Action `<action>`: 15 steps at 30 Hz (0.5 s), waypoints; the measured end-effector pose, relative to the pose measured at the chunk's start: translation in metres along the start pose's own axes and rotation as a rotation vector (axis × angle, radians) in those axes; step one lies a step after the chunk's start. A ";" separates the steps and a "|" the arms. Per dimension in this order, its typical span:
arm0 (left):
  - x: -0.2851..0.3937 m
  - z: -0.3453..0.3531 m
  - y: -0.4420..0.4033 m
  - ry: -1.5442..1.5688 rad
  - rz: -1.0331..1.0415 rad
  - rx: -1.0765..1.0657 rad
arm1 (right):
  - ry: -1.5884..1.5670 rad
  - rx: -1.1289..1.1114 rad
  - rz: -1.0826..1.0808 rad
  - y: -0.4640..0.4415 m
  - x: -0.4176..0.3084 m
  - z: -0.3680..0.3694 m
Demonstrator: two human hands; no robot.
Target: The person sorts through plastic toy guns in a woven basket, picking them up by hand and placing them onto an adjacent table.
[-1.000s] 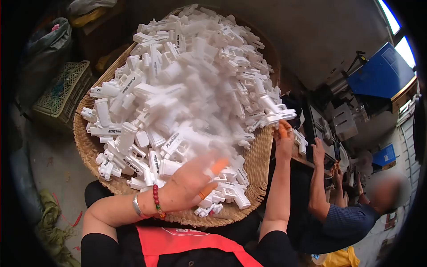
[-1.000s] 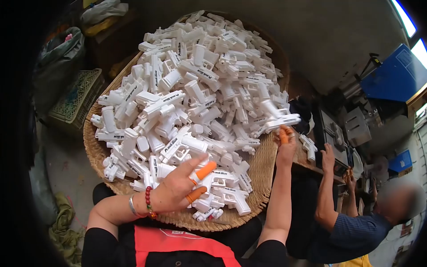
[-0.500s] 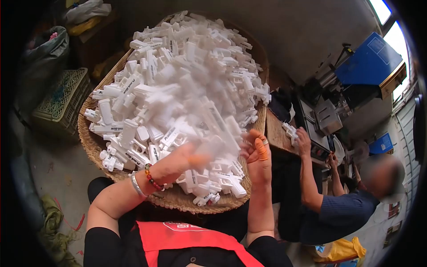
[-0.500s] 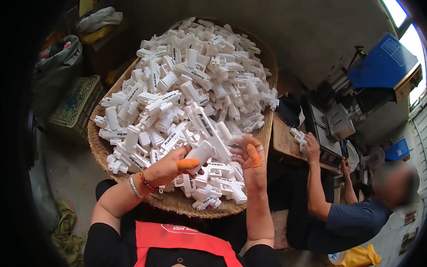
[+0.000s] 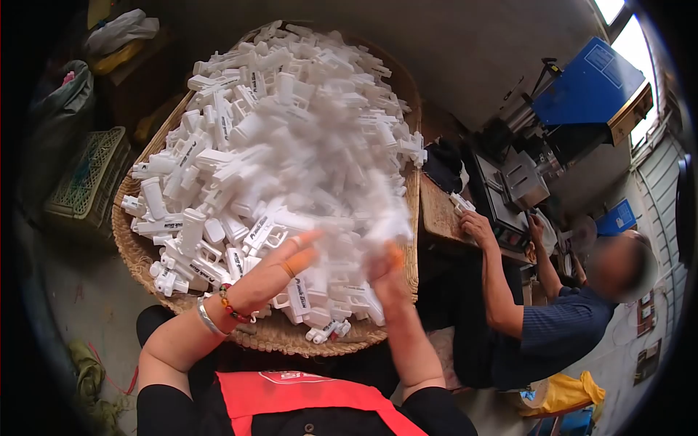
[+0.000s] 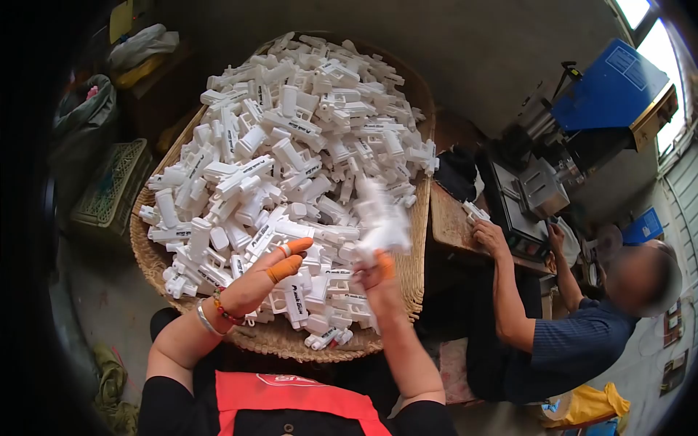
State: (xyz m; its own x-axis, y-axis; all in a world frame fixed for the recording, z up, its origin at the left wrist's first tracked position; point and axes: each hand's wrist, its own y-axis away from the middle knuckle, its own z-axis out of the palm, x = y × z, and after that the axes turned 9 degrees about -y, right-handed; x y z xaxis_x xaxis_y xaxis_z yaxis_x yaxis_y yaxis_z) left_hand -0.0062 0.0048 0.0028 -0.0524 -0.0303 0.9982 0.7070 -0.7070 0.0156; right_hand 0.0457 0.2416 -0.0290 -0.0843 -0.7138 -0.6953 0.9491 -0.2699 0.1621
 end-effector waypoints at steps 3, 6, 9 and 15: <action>0.001 -0.005 0.000 -0.035 -0.003 -0.039 | -0.008 0.194 -0.082 -0.061 -0.052 -0.087; -0.009 -0.001 -0.001 -0.002 0.023 -0.081 | 0.000 0.397 -0.111 -0.108 -0.095 -0.156; -0.002 0.004 0.001 0.040 -0.010 -0.098 | 0.011 0.318 -0.265 -0.146 -0.134 -0.211; -0.002 -0.001 0.001 -0.008 0.014 -0.102 | 0.511 0.460 -0.281 -0.138 -0.116 -0.129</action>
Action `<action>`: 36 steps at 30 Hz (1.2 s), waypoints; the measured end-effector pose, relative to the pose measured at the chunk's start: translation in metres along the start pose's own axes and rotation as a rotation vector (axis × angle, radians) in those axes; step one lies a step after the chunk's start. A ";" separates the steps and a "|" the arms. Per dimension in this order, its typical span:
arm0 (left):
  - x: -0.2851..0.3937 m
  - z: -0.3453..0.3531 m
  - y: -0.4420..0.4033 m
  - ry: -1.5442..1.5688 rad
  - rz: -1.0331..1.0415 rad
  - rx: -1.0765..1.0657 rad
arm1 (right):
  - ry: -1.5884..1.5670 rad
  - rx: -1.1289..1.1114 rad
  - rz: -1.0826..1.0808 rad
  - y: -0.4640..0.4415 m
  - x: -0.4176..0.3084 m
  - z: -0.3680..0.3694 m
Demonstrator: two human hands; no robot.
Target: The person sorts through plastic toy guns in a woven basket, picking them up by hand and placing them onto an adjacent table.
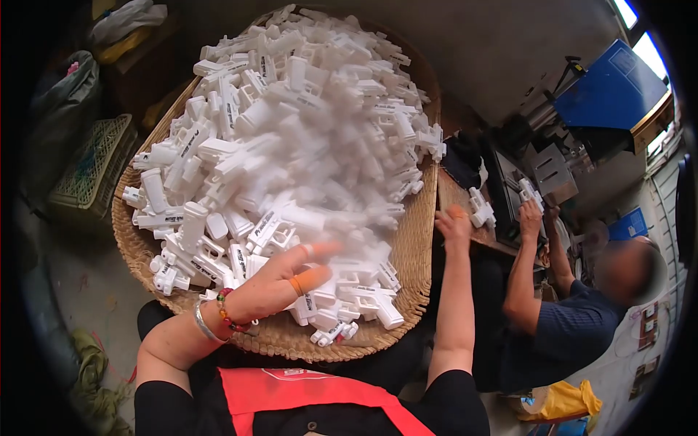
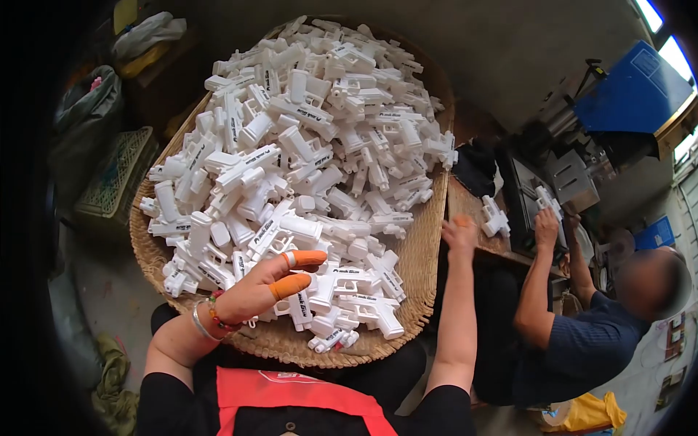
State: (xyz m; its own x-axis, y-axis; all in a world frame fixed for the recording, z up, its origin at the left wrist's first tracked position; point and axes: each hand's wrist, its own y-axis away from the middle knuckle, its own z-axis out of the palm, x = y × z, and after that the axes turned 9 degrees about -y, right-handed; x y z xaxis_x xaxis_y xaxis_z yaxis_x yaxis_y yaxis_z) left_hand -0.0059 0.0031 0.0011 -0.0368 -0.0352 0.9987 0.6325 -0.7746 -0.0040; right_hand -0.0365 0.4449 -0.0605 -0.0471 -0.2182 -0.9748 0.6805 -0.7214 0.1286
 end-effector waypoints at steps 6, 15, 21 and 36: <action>-0.003 0.002 0.001 0.002 0.020 -0.007 | 1.255 -0.295 -0.434 -0.058 0.117 0.029; 0.001 0.000 0.002 -0.028 0.027 -0.008 | 1.274 -0.419 -0.657 0.007 0.123 0.065; 0.006 -0.005 0.002 -0.184 0.075 0.080 | 0.523 -0.393 -0.371 0.047 0.047 0.069; -0.004 0.003 -0.005 0.268 -0.019 0.049 | -0.041 -0.764 -0.306 0.224 -0.033 0.109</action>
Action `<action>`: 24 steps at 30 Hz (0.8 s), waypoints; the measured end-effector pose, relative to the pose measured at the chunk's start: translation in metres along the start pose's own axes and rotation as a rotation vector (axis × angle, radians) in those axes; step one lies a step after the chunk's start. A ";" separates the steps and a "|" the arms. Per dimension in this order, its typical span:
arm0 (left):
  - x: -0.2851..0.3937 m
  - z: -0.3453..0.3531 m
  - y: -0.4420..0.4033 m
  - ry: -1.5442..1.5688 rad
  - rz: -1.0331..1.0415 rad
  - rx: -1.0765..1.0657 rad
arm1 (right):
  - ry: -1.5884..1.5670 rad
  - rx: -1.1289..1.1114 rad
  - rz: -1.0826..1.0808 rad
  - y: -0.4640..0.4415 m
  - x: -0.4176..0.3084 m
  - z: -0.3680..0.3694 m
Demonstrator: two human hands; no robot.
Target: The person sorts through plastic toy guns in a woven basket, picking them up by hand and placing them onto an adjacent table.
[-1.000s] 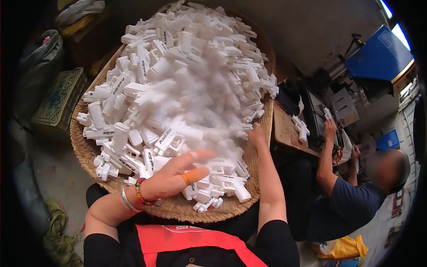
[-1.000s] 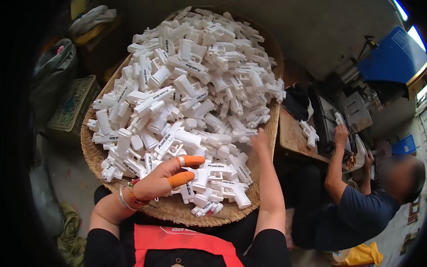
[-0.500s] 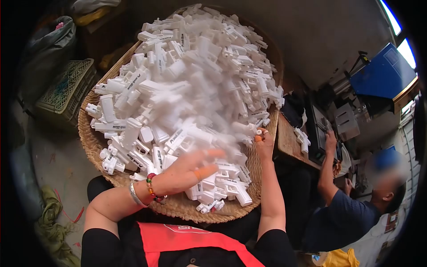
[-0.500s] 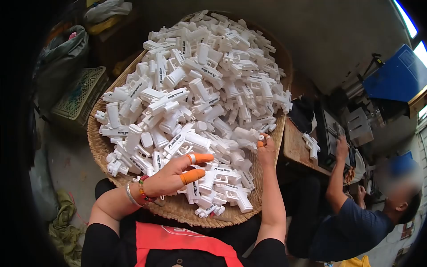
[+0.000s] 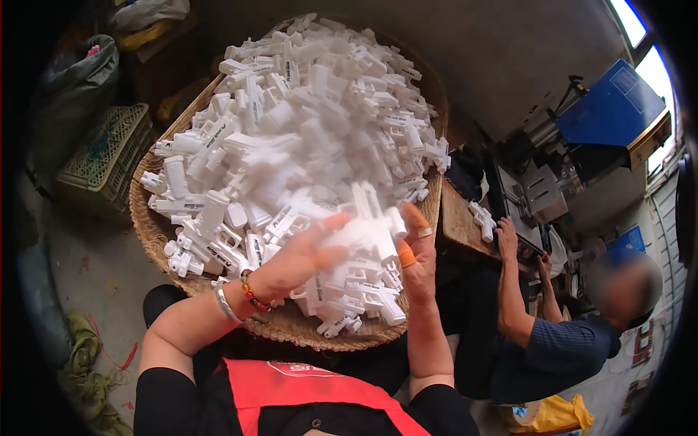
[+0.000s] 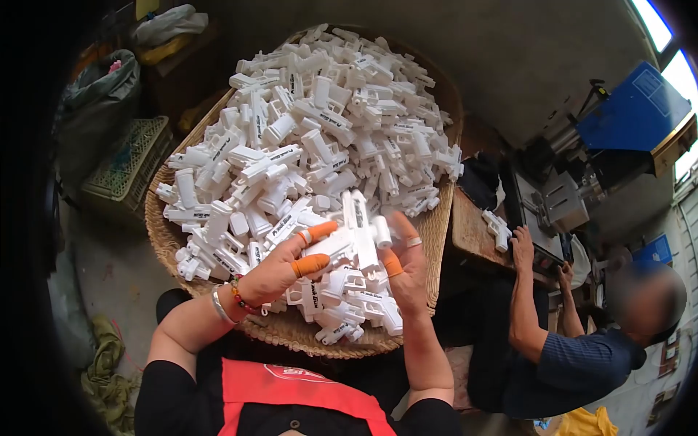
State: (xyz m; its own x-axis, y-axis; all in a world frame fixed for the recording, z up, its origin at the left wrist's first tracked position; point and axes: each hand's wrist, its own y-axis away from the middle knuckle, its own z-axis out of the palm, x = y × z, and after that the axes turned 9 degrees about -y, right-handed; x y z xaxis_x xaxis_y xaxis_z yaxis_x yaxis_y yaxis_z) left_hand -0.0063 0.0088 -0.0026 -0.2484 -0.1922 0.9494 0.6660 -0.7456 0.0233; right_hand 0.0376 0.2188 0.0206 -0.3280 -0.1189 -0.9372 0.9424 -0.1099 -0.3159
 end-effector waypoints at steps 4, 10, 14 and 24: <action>0.001 0.000 -0.001 -0.123 0.189 0.236 | -0.091 -0.038 0.349 0.018 0.016 -0.005; -0.010 -0.003 0.000 -0.529 0.268 0.158 | -0.459 -0.056 0.576 0.037 0.028 0.043; -0.006 0.003 0.003 -0.596 0.314 0.075 | -0.673 0.136 0.531 0.034 0.034 0.039; -0.003 0.001 0.005 -0.735 0.387 0.104 | -0.472 0.828 0.318 -0.033 0.083 -0.213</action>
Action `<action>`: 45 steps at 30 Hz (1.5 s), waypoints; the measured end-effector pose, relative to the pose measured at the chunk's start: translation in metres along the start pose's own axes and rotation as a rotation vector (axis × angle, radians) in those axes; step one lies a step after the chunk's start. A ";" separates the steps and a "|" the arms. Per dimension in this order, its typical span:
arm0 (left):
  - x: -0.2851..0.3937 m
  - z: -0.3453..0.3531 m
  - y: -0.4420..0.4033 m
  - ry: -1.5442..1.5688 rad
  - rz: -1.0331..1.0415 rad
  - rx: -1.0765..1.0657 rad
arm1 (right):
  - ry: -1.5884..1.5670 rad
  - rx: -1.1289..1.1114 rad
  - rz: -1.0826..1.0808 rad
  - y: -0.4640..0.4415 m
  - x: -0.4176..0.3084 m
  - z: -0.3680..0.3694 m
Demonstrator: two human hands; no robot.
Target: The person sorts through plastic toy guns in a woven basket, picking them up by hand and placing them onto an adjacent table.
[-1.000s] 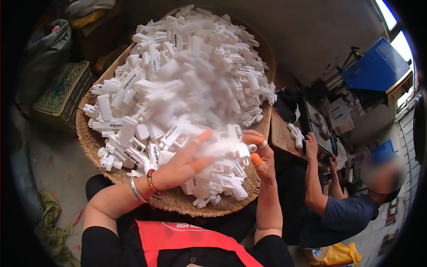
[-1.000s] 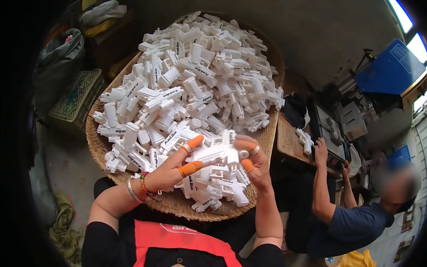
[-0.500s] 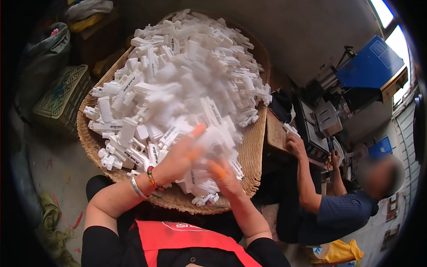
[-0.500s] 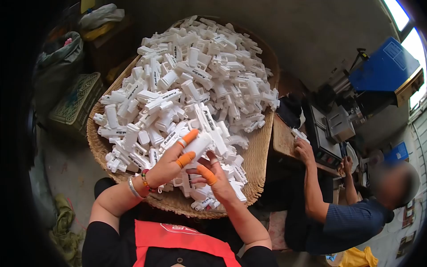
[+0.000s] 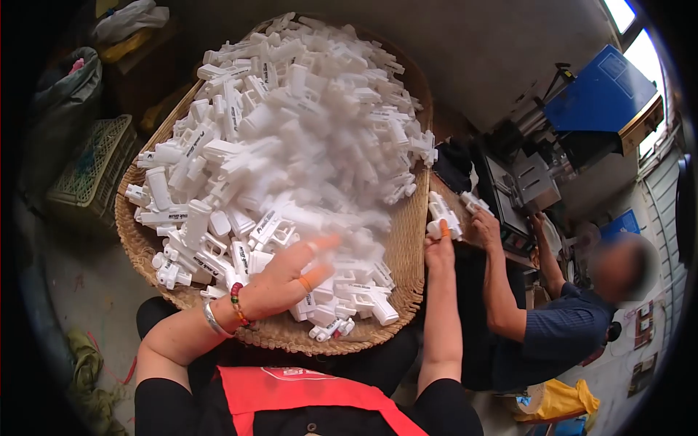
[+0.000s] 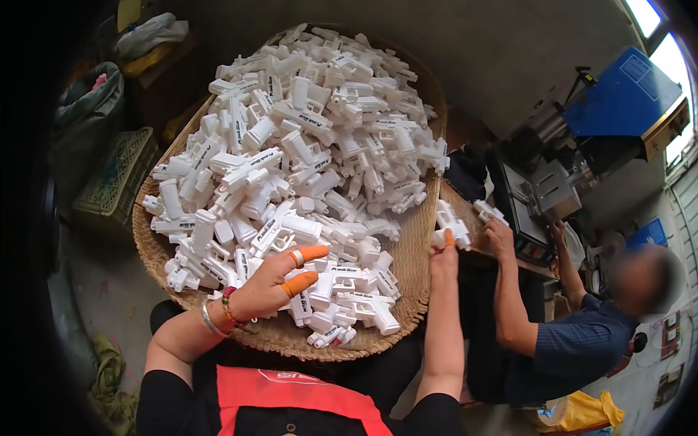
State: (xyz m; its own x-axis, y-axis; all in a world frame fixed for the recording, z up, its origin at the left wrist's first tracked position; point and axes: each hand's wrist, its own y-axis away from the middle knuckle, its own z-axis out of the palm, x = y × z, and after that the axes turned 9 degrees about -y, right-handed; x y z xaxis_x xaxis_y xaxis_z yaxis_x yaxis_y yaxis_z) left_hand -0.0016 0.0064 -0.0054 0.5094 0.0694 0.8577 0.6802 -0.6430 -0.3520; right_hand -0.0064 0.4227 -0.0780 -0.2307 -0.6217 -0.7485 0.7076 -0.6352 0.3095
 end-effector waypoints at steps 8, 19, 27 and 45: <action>0.009 -0.001 -0.003 -0.018 0.013 -0.055 | 0.027 -0.065 -0.295 -0.100 -0.014 -0.057; 0.008 0.000 -0.003 -0.043 0.029 -0.065 | 1.098 -0.067 0.240 -0.080 0.102 -0.008; 0.006 0.001 -0.001 -0.050 0.025 -0.064 | 1.004 -0.082 -0.041 -0.048 0.070 0.008; 0.018 -0.013 -0.007 0.885 -0.408 0.011 | 0.412 -0.708 -0.047 0.206 0.026 0.067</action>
State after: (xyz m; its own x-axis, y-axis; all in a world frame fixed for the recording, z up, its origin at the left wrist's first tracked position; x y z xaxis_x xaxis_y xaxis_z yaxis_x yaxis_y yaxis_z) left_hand -0.0040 0.0016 0.0174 -0.3436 -0.3164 0.8842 0.7238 -0.6892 0.0346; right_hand 0.0885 0.2449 0.0055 -0.1048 -0.2956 -0.9495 0.9890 -0.1309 -0.0684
